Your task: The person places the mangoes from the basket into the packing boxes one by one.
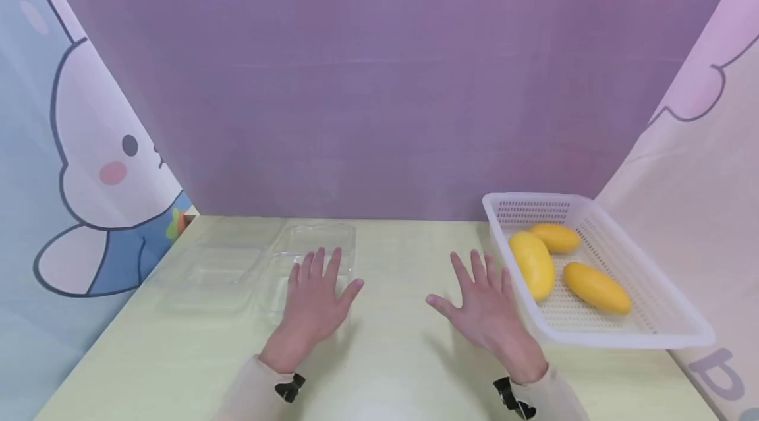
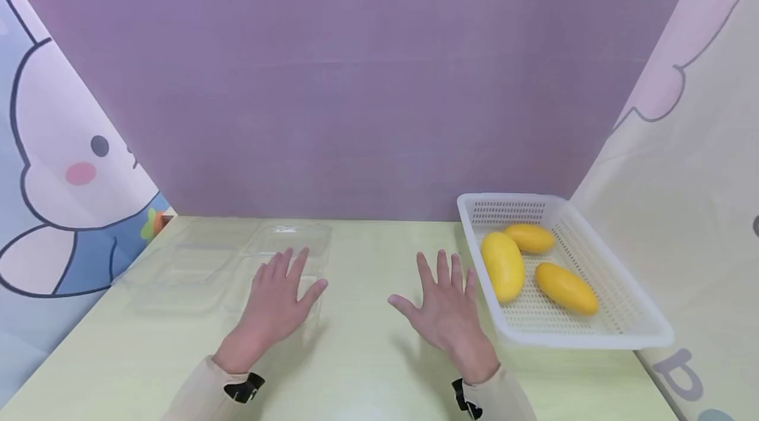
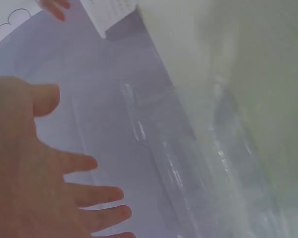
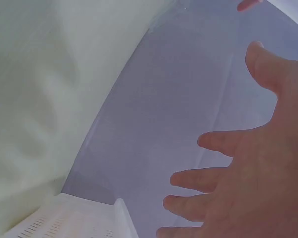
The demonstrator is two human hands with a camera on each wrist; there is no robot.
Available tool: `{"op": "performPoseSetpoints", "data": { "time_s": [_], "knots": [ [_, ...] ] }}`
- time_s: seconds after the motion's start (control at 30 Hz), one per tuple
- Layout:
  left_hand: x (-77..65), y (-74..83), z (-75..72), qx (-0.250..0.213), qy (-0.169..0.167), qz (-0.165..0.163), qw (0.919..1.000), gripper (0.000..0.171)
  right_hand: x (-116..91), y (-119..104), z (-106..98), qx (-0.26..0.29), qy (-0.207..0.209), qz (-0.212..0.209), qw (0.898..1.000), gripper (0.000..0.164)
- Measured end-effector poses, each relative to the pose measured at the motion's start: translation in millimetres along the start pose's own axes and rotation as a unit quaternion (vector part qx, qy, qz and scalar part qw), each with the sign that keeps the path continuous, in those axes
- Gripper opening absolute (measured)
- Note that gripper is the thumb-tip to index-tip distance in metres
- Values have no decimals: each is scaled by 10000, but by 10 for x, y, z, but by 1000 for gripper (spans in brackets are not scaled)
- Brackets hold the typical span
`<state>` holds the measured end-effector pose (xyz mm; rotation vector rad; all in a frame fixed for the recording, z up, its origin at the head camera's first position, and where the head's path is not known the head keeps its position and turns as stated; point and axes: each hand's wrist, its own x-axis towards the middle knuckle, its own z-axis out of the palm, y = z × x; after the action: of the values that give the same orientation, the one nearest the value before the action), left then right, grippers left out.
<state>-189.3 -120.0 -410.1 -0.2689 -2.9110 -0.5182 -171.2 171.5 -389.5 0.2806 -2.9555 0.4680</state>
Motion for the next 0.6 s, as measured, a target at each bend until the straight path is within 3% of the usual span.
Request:
{"op": "performPoseSetpoints", "data": {
  "time_s": [0.23, 0.6],
  "knots": [
    [6, -143, 29, -75, 719, -163, 9973, 68, 20, -2, -25, -66, 10, -57, 10000, 91],
    [10, -430, 53, 215, 663, -820, 9942, 67, 68, 1, -96, -157, 104, -167, 9997, 83]
  ]
}}
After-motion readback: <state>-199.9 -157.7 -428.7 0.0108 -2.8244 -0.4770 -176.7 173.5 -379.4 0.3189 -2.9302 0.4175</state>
